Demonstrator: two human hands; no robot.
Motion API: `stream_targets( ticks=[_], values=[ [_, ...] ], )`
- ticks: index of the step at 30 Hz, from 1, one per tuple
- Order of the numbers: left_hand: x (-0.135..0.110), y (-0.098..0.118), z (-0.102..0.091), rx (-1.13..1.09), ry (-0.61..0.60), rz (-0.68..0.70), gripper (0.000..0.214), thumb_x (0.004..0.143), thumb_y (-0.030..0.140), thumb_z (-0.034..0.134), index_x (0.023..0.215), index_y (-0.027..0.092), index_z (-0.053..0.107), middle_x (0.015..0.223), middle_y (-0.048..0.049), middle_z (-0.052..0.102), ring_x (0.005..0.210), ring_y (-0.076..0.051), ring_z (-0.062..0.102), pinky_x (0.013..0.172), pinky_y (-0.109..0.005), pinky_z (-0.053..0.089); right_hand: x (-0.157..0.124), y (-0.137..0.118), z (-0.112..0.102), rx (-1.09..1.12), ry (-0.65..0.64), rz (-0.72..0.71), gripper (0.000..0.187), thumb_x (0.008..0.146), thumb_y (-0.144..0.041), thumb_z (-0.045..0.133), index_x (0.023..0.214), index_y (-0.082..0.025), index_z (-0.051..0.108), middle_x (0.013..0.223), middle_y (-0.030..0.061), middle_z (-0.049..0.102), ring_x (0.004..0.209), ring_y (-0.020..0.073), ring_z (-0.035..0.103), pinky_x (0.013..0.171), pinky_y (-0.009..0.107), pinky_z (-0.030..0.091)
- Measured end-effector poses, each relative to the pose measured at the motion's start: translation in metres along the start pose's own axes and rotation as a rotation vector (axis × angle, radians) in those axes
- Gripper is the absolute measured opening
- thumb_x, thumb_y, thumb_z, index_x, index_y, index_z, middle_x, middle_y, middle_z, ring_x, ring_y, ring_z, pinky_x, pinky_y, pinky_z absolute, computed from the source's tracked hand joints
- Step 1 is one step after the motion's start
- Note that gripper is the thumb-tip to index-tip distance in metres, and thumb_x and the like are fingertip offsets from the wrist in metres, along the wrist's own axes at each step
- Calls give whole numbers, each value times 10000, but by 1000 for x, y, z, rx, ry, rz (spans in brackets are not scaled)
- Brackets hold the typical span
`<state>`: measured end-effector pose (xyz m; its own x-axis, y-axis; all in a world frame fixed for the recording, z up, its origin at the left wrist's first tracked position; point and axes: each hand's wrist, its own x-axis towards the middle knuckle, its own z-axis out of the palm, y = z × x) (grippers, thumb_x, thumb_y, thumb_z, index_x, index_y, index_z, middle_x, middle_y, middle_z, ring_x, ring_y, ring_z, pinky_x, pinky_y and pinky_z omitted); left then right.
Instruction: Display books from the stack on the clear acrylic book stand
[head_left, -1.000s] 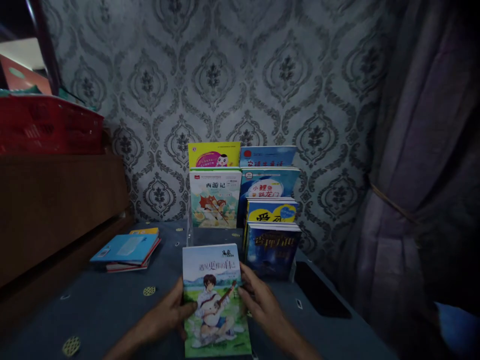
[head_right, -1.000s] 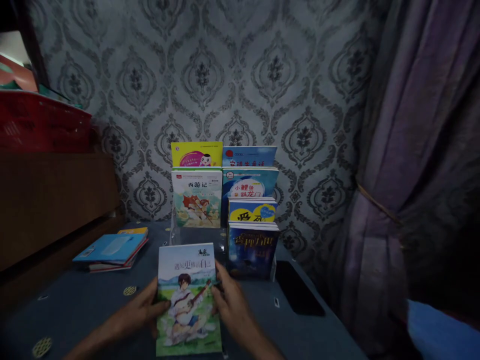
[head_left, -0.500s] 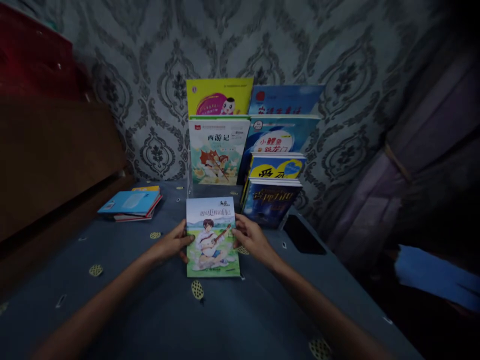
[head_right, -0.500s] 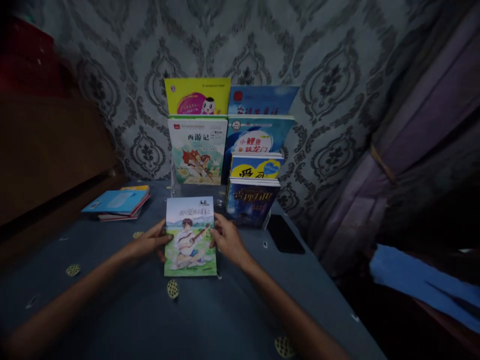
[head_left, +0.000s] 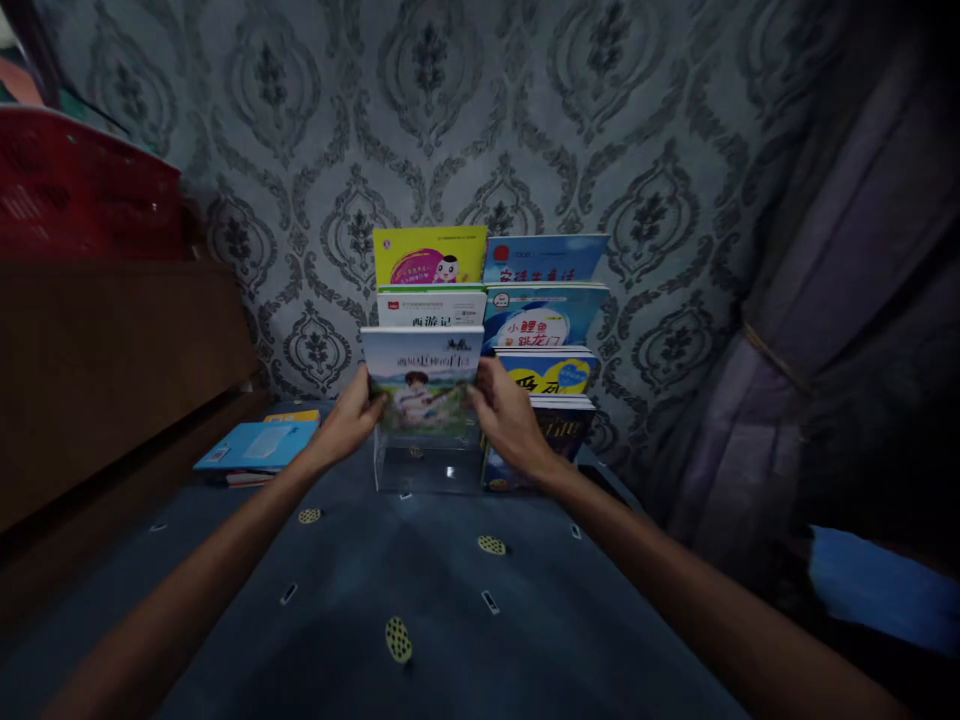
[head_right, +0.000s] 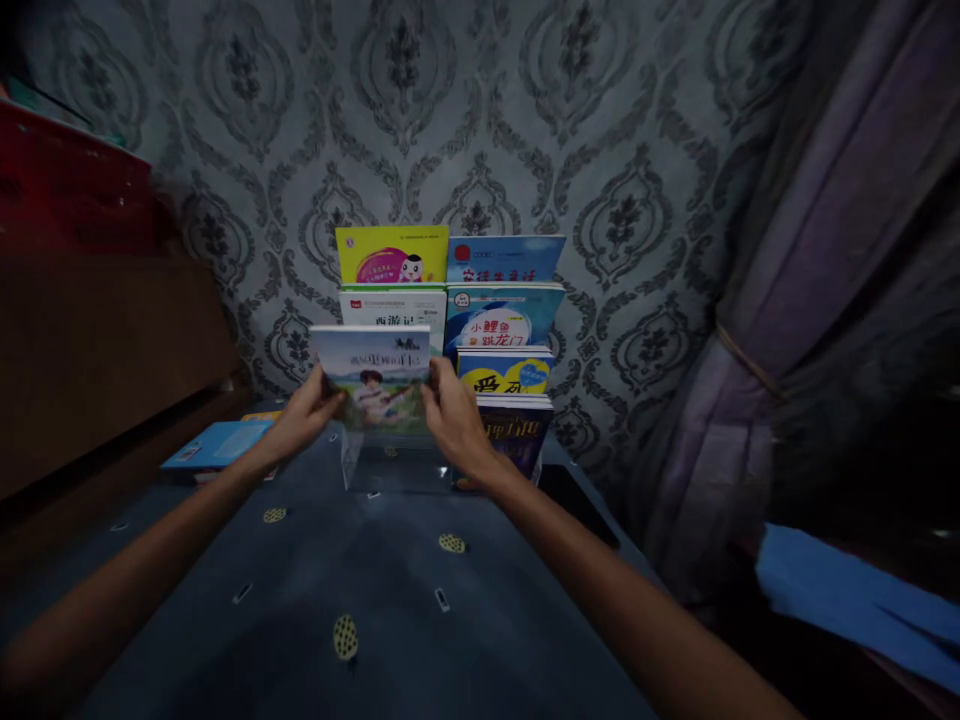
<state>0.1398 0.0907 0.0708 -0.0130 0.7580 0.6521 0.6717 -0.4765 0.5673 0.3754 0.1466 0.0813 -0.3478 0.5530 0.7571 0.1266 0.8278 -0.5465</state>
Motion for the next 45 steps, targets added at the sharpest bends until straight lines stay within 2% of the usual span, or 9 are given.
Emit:
stream_targets(
  ticks=[3, 6, 14, 21, 29, 34, 37, 40, 45],
  values=[
    [28, 8, -10, 72, 87, 94, 467, 887, 195, 483, 1340, 141, 387, 1151, -99, 602, 1063, -224, 568, 974, -391, 455, 24, -8, -6, -75, 75, -112, 240, 901, -195, 428, 1131, -190, 499, 1027, 97, 657, 922, 232, 634, 828, 424, 532],
    [38, 5, -10, 65, 58, 117, 443, 887, 180, 477, 1320, 139, 395, 1132, -93, 595, 1011, -209, 575, 931, -365, 473, 30, -4, -5, -94, 87, -123, 231, 899, -184, 428, 1121, -192, 493, 989, 89, 658, 888, 227, 634, 789, 399, 531],
    [31, -22, 10, 41, 4, 12, 357, 862, 182, 483, 1216, 156, 442, 1024, -73, 592, 901, -205, 585, 837, -364, 509, 19, 29, 7, -125, 42, -50, 256, 888, -156, 424, 1122, -207, 512, 935, 73, 653, 866, 233, 636, 779, 410, 539],
    [31, -43, 21, 56, -26, -22, 398, 853, 185, 464, 1248, 137, 442, 1086, -103, 605, 978, -239, 592, 893, -408, 497, 20, 51, 19, -158, -4, -19, 237, 871, -140, 407, 1078, -201, 506, 948, 96, 662, 864, 252, 647, 754, 407, 530],
    [24, -45, 30, 264, 50, -12, 208, 872, 200, 487, 1074, 165, 521, 1040, -109, 615, 1003, -262, 585, 905, -404, 467, 18, 72, 31, -331, -2, 103, 219, 831, -138, 418, 1019, -213, 501, 861, 95, 635, 806, 274, 628, 712, 385, 470],
    [27, -41, 34, 350, 157, -88, 140, 867, 223, 556, 993, 198, 501, 951, -67, 607, 914, -245, 602, 821, -365, 477, 16, 81, 37, -375, 1, 147, 198, 821, -142, 435, 981, -225, 519, 811, 82, 621, 783, 268, 617, 703, 371, 473],
    [30, -40, 35, 359, 190, -109, 197, 869, 203, 563, 1044, 206, 471, 914, -51, 619, 873, -233, 619, 775, -340, 474, 12, 81, 42, -397, 16, 125, 262, 830, -144, 420, 1061, -207, 526, 891, 114, 621, 856, 286, 611, 760, 411, 499],
    [32, -38, 35, 385, 212, -139, 189, 885, 209, 554, 1048, 211, 458, 886, -50, 625, 838, -232, 629, 746, -330, 465, 3, 77, 48, -414, 60, 76, 446, 847, -140, 392, 1288, -158, 452, 1069, 175, 583, 981, 315, 593, 864, 478, 509],
    [30, -35, 34, 424, 229, -168, 116, 897, 230, 543, 989, 212, 474, 905, -65, 630, 850, -238, 631, 728, -323, 447, -15, 73, 58, -358, 105, -3, 642, 839, -103, 379, 1473, -135, 281, 1392, 214, 400, 1322, 338, 430, 1097, 525, 400]
  ],
)
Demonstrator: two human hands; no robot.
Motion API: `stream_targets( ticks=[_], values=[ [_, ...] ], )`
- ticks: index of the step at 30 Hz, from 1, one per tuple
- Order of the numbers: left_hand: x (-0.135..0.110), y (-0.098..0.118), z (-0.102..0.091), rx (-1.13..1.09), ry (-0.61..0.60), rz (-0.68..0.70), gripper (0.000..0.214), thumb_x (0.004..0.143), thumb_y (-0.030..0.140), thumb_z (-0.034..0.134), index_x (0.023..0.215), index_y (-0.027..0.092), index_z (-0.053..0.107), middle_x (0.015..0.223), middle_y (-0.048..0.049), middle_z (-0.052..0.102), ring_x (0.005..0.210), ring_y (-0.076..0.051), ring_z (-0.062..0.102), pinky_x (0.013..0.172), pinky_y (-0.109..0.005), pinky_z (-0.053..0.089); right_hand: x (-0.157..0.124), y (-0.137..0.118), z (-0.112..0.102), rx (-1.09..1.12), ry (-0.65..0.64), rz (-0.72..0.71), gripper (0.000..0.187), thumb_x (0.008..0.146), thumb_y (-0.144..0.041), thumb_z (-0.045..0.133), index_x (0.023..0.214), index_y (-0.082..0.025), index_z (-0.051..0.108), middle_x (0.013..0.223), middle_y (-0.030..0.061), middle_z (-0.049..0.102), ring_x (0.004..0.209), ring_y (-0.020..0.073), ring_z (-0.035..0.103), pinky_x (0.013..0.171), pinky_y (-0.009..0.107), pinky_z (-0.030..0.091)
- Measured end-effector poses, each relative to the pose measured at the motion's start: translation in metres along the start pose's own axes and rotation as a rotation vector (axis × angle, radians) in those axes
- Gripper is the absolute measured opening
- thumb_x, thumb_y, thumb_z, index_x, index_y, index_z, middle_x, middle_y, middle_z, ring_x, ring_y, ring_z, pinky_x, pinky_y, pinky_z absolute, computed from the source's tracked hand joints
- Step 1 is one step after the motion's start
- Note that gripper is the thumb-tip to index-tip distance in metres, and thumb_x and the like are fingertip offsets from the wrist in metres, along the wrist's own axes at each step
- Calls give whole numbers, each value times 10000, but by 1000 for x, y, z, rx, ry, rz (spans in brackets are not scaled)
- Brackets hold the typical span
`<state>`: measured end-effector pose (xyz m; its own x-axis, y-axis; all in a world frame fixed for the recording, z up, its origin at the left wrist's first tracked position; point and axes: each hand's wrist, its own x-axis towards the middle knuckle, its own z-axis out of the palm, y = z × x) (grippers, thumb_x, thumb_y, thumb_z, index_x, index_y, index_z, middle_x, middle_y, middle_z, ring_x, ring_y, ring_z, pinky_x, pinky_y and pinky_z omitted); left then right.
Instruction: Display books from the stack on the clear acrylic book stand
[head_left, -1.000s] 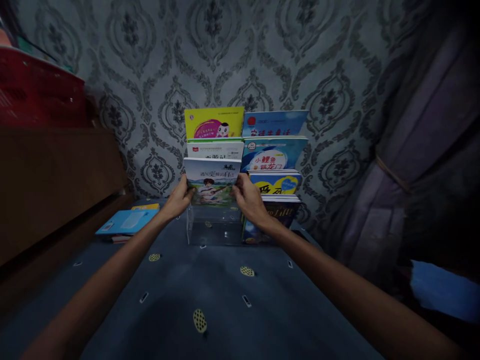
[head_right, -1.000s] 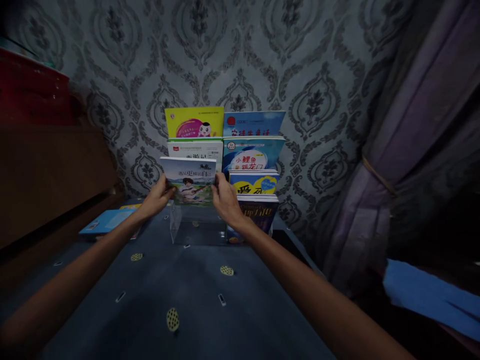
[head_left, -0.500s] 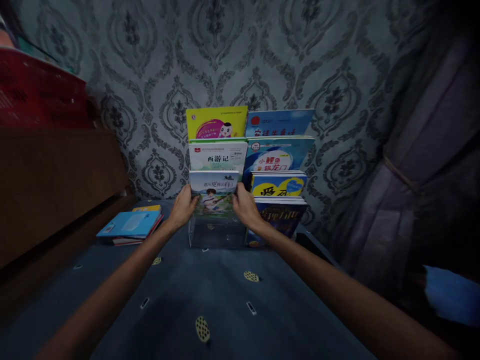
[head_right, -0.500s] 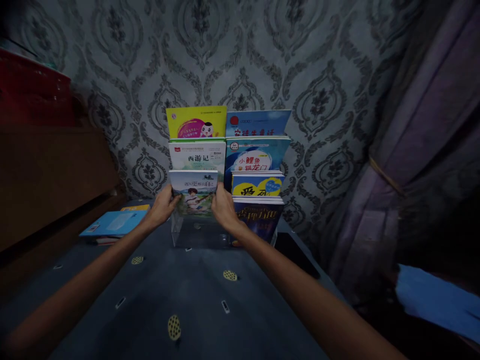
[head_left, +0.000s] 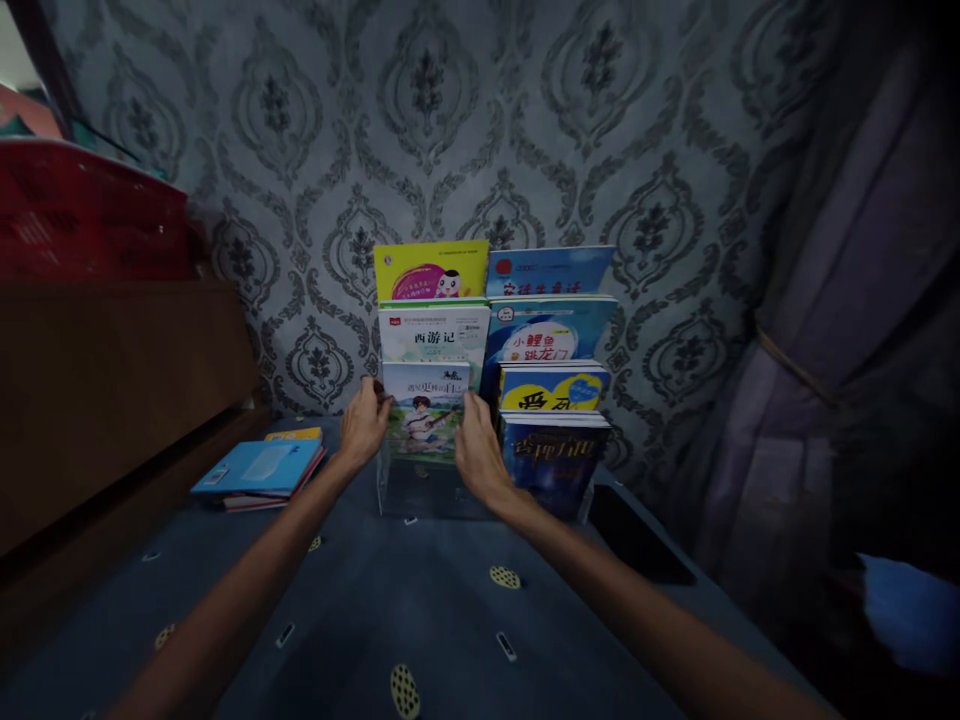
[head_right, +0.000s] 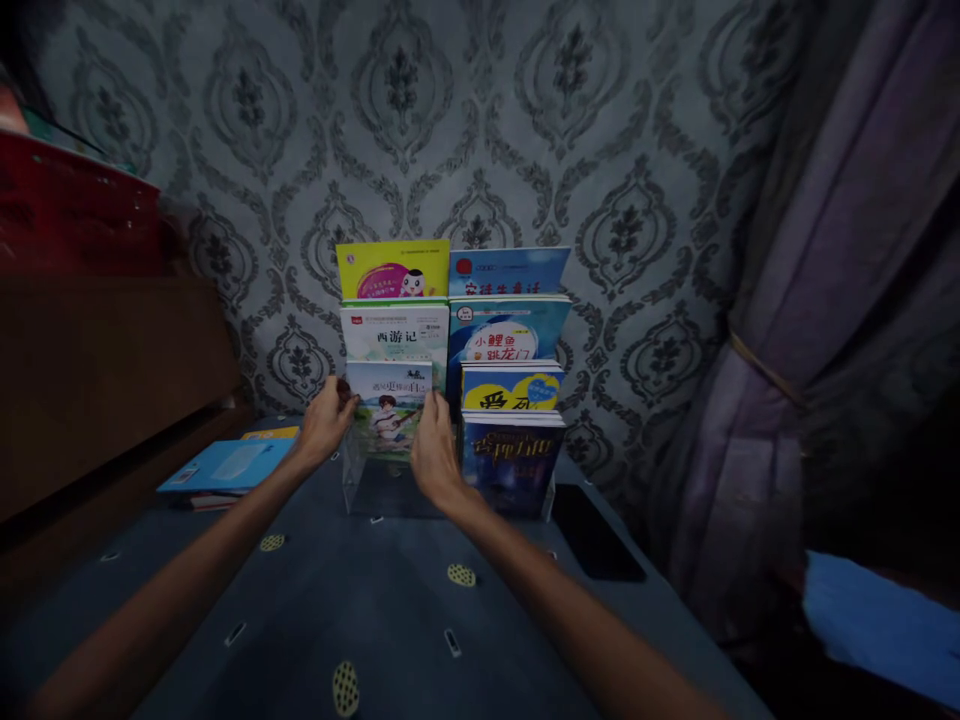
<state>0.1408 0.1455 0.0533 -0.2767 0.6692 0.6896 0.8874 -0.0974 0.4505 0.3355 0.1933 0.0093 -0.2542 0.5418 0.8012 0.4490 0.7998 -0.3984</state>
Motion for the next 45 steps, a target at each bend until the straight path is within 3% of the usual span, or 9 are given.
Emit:
stream_targets(
  ticks=[3, 10, 14, 17, 20, 26, 37, 45],
  values=[
    [-3, 1, -1, 10, -7, 3, 94, 904, 235, 526, 982, 210, 480, 918, -66, 634, 844, -237, 629, 722, -324, 442, -6, 0, 3, 26, -20, -8, 617, 844, -100, 375, 1458, -138, 331, 1466, 203, 337, 1404, 338, 339, 1150, 536, 343],
    [-12, 0, -3, 29, -18, -1, 116, 920, 264, 511, 1010, 199, 476, 957, -83, 642, 874, -243, 624, 728, -323, 436, -13, -2, -1, 48, -35, -12, 547, 889, -125, 361, 1435, -141, 380, 1510, 193, 315, 1442, 314, 297, 1178, 528, 305],
    [-14, 1, -5, 59, -28, 9, 145, 968, 312, 430, 1017, 194, 499, 1004, -94, 650, 924, -235, 620, 754, -316, 436, -15, -4, -2, 36, -27, 12, 506, 893, -136, 364, 1397, -119, 419, 1477, 201, 360, 1409, 298, 354, 1157, 510, 342],
    [-12, 1, -4, 92, -53, -3, 225, 995, 314, 366, 912, 196, 540, 944, -89, 658, 916, -226, 616, 761, -303, 422, -13, -3, -2, 27, -26, 28, 484, 878, -136, 376, 1356, -111, 449, 1372, 199, 462, 1333, 289, 442, 1119, 497, 389],
    [-7, 2, -3, 125, -79, -40, 313, 1014, 328, 326, 852, 196, 559, 849, -75, 662, 854, -219, 619, 733, -291, 403, -8, -2, -5, 32, -31, 31, 449, 867, -137, 386, 1304, -131, 490, 1252, 176, 527, 1228, 277, 520, 1063, 475, 442],
    [-1, 5, -1, 154, -87, -77, 336, 1026, 338, 308, 874, 199, 573, 877, -83, 677, 881, -221, 624, 717, -282, 382, 0, 0, -11, 30, -68, 37, 398, 854, -142, 405, 1224, -176, 547, 1150, 140, 558, 1139, 277, 568, 1003, 474, 476],
    [-16, 6, -3, 73, -24, 2, 210, 1009, 328, 327, 1019, 192, 486, 1020, -113, 646, 959, -251, 621, 750, -320, 445, -20, 0, -13, 29, -78, 33, 428, 881, -179, 418, 1297, -152, 517, 1387, 187, 474, 1341, 289, 449, 1114, 521, 384],
    [-35, 2, -5, -69, -34, 23, 187, 1004, 328, 341, 986, 204, 479, 956, -86, 645, 911, -235, 624, 765, -330, 451, -32, -8, -26, 67, -89, 21, 415, 892, -214, 424, 1289, -161, 530, 1394, 180, 493, 1344, 281, 458, 1085, 510, 430]
  ],
)
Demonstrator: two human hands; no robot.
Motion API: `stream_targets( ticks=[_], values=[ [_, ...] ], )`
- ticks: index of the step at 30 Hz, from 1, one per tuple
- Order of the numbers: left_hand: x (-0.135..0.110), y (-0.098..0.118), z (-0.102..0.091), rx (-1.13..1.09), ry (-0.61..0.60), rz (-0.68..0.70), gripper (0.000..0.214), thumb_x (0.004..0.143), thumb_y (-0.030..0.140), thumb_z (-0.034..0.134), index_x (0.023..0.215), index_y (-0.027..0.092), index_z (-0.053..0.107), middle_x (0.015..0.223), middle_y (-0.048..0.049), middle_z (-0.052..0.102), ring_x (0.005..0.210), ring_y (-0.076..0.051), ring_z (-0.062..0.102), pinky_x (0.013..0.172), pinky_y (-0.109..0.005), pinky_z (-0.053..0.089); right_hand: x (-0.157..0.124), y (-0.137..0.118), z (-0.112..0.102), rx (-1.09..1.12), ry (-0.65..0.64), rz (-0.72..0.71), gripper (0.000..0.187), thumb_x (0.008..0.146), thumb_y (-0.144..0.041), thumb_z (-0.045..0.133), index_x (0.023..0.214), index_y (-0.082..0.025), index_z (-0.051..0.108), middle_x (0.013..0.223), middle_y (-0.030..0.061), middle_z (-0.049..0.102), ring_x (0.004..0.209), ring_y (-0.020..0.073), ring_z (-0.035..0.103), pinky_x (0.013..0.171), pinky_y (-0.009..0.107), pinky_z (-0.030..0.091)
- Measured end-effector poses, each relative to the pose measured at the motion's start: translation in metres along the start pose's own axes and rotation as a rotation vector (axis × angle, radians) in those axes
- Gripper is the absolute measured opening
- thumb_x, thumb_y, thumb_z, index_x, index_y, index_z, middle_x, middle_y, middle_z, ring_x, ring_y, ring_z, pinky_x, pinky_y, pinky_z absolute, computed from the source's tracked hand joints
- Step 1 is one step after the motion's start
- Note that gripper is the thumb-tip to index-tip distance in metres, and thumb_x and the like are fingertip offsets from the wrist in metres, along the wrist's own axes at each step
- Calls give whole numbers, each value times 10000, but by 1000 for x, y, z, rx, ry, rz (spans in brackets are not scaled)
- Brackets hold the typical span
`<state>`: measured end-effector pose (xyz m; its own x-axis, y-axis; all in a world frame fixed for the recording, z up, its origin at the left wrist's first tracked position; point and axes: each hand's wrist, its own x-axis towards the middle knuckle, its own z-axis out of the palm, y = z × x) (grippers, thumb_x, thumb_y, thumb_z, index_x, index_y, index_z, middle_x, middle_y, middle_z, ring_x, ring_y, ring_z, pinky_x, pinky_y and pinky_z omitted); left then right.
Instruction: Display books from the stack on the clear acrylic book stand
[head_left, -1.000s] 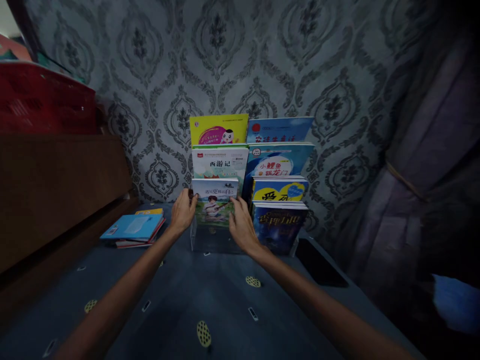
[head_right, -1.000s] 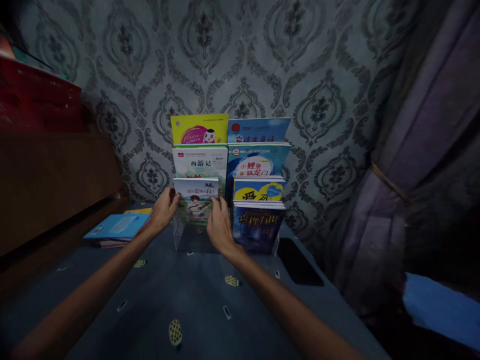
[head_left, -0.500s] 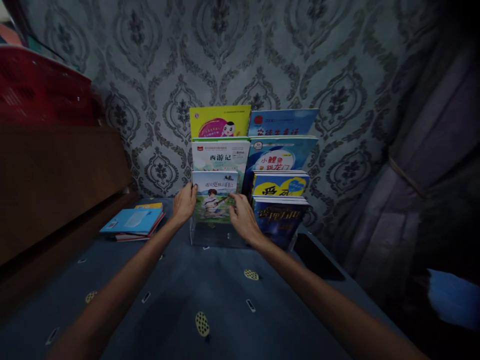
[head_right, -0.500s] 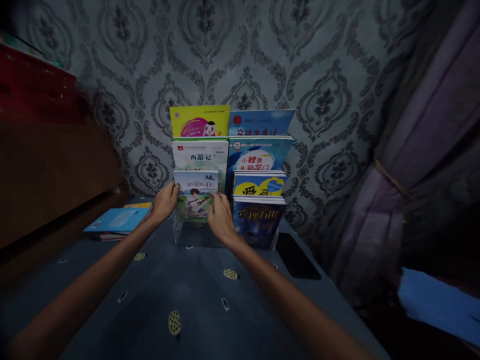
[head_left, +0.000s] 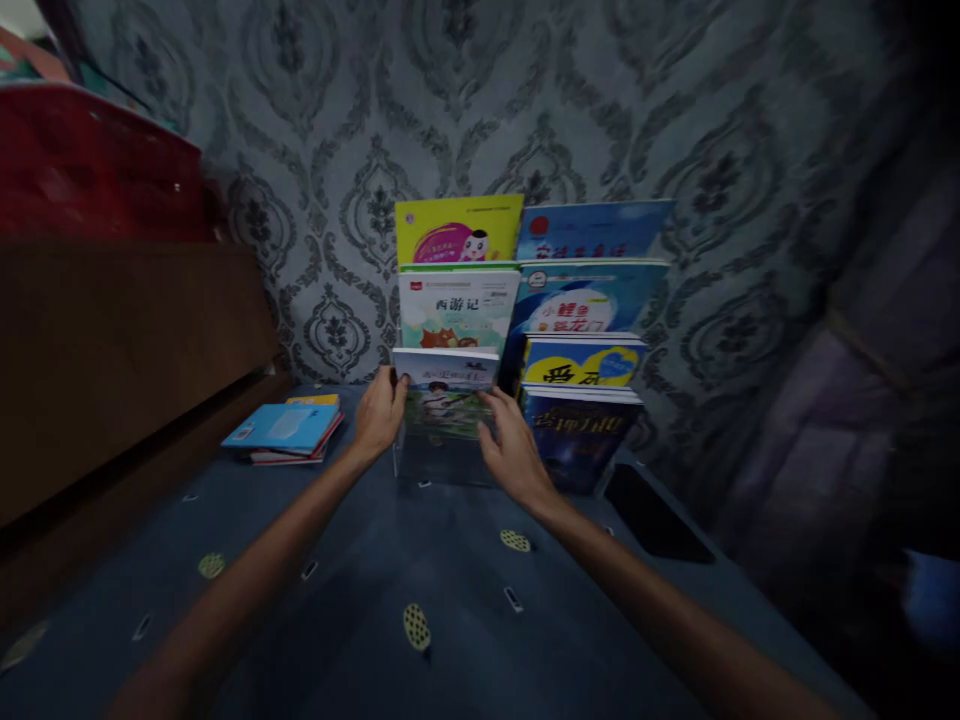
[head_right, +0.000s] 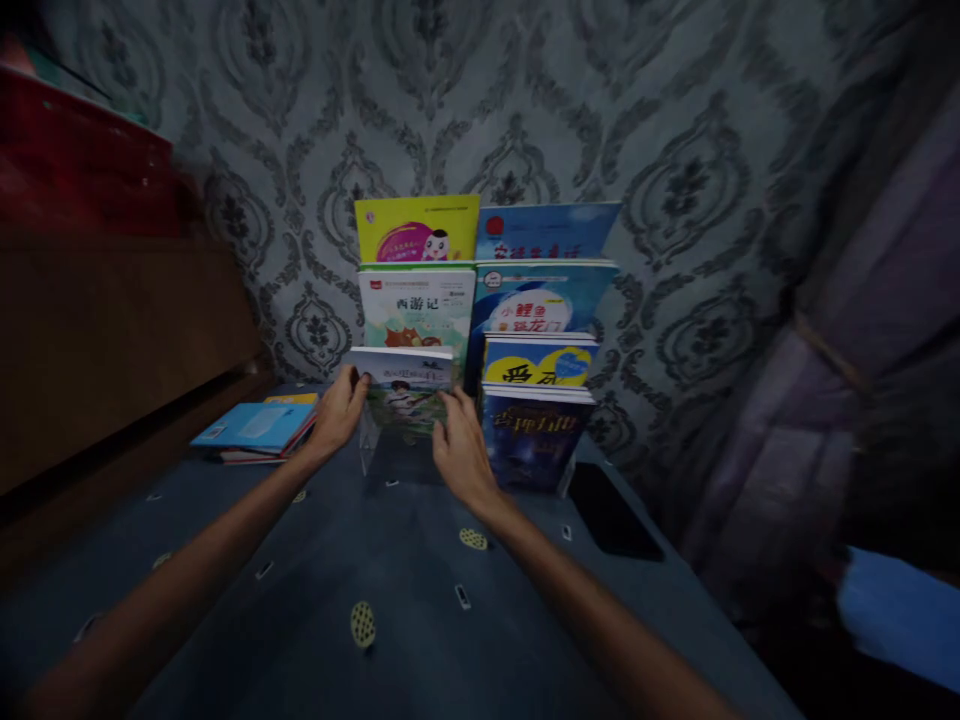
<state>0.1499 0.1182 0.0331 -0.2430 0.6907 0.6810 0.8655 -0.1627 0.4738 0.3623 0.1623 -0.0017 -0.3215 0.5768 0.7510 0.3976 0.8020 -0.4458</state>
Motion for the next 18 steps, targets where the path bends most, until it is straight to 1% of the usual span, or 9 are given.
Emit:
stream_targets(
  ticks=[3, 5, 7, 9, 11, 13, 15, 16, 18],
  values=[
    [-5, -1, -1, 18, -24, -4, 162, 1005, 292, 348, 1000, 200, 481, 986, -86, 654, 937, -219, 626, 788, -324, 463, -2, -1, 2, 32, 3, 12, 411, 888, -231, 437, 1278, -161, 546, 1381, 182, 502, 1321, 299, 483, 1056, 518, 459],
    [-9, -4, -4, 32, -36, 3, 155, 1009, 286, 355, 1043, 202, 481, 1027, -75, 659, 972, -199, 626, 814, -308, 470, -3, -2, 3, 53, -1, 29, 413, 890, -245, 445, 1279, -157, 551, 1396, 188, 486, 1319, 311, 485, 1044, 519, 469],
    [-15, -11, -9, 121, -75, 11, 189, 1019, 286, 334, 1115, 201, 473, 1088, -73, 653, 1036, -180, 615, 868, -296, 469, -6, -4, 3, 57, -3, 40, 410, 892, -254, 452, 1277, -158, 555, 1408, 189, 480, 1325, 319, 478, 1051, 528, 461],
    [-23, -24, -17, 270, -138, -3, 232, 1023, 302, 330, 1173, 197, 470, 1153, -87, 636, 1108, -182, 590, 935, -305, 453, -9, -6, 2, 60, -10, 38, 402, 900, -260, 446, 1275, -166, 556, 1410, 184, 486, 1333, 317, 471, 1057, 536, 453],
    [-31, -45, -28, 409, -201, -51, 267, 1006, 333, 379, 1199, 183, 487, 1209, -120, 613, 1166, -219, 560, 989, -347, 431, -15, -8, 0, 72, -22, 37, 393, 913, -267, 433, 1275, -176, 556, 1411, 175, 492, 1336, 308, 469, 1056, 534, 453],
    [-38, -72, -41, 496, -249, -130, 340, 970, 369, 451, 1219, 144, 501, 1265, -180, 582, 1226, -288, 518, 1029, -426, 400, -21, -8, 0, 84, -30, 47, 385, 921, -277, 429, 1272, -185, 558, 1418, 167, 487, 1328, 302, 478, 1046, 523, 464],
    [-43, -101, -54, 590, -305, -232, 483, 925, 435, 511, 1265, 94, 485, 1328, -260, 529, 1284, -374, 458, 1051, -547, 346, -31, -6, 2, 88, -43, 66, 374, 926, -291, 432, 1262, -194, 565, 1426, 160, 482, 1306, 299, 500, 1033, 517, 475],
    [-45, -115, -61, 627, -343, -275, 564, 895, 488, 541, 1284, 84, 477, 1357, -284, 503, 1309, -408, 426, 1052, -603, 317, -36, -5, 4, 89, -56, 73, 370, 928, -295, 432, 1257, -197, 568, 1426, 159, 484, 1293, 298, 512, 1028, 515, 479],
    [-49, -137, -72, 672, -439, -330, 705, 824, 590, 593, 1308, 91, 473, 1403, -302, 470, 1336, -449, 388, 1033, -669, 295, -51, -2, 12, 93, -93, 82, 363, 933, -295, 424, 1251, -200, 573, 1419, 159, 492, 1273, 293, 532, 1023, 512, 484]
  ],
)
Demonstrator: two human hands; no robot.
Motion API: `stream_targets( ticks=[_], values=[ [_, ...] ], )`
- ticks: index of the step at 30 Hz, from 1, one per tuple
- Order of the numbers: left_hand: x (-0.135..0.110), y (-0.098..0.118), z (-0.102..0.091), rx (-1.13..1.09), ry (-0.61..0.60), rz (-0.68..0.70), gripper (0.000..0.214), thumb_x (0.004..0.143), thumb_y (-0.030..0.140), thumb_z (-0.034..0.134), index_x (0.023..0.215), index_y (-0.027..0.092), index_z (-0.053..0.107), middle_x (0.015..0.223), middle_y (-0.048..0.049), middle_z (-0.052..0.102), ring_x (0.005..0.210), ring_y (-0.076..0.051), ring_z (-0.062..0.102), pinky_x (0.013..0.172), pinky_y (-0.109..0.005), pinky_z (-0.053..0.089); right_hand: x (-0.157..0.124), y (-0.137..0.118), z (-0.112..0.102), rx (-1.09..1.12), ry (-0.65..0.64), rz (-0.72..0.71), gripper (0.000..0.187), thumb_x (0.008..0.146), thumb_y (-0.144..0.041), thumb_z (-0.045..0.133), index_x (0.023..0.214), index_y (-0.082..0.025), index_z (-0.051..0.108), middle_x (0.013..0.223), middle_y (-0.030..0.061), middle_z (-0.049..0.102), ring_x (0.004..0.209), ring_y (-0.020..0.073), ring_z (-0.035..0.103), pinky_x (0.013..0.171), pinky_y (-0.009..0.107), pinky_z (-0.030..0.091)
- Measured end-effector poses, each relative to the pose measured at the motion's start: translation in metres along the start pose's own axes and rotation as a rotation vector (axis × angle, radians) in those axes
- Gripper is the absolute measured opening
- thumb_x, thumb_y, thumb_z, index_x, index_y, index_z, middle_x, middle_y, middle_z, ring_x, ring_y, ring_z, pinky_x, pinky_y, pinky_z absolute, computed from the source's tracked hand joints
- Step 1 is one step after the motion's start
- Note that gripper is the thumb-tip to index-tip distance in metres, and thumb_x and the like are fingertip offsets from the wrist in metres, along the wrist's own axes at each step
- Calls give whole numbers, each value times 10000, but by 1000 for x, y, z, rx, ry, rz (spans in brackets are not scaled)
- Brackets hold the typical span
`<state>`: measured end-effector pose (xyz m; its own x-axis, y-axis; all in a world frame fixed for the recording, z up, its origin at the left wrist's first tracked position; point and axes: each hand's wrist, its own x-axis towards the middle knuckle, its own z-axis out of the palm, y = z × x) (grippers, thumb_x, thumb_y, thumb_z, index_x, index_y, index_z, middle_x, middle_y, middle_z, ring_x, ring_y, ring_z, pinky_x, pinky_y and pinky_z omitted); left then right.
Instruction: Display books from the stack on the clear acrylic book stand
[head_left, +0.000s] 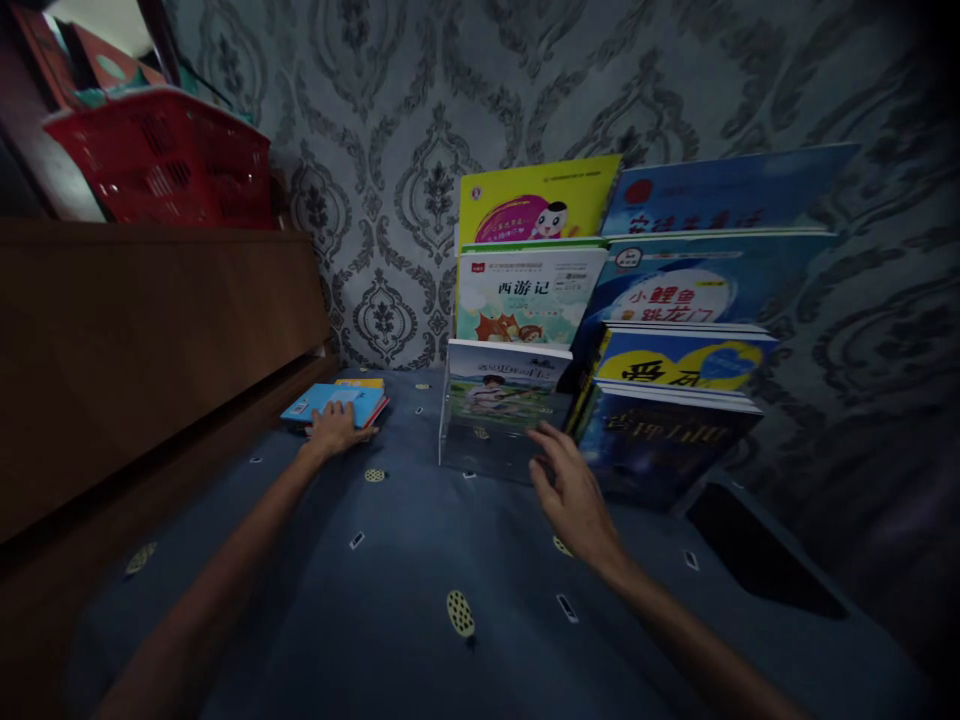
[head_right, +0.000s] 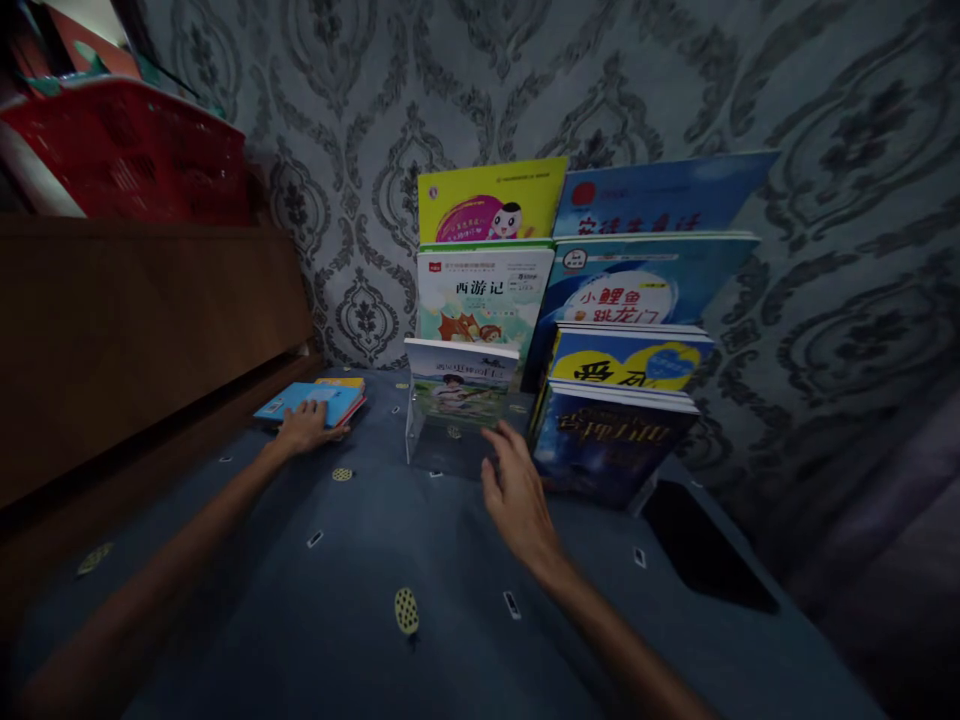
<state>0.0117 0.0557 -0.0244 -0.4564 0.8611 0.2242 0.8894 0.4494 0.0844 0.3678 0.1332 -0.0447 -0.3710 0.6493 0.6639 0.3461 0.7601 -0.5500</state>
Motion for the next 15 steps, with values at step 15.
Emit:
stream_targets(
  ticks=[15],
  values=[
    [-53, -13, 0, 212, -67, 168, 483, 962, 266, 427, 1425, 130, 417, 1500, -215, 421, 1393, -351, 391, 1109, -513, 324, -80, 33, 38, 46, -171, 36, 350, 937, -315, 420, 1201, -230, 632, 1311, 137, 588, 1168, 294, 612, 963, 519, 529]
  ],
)
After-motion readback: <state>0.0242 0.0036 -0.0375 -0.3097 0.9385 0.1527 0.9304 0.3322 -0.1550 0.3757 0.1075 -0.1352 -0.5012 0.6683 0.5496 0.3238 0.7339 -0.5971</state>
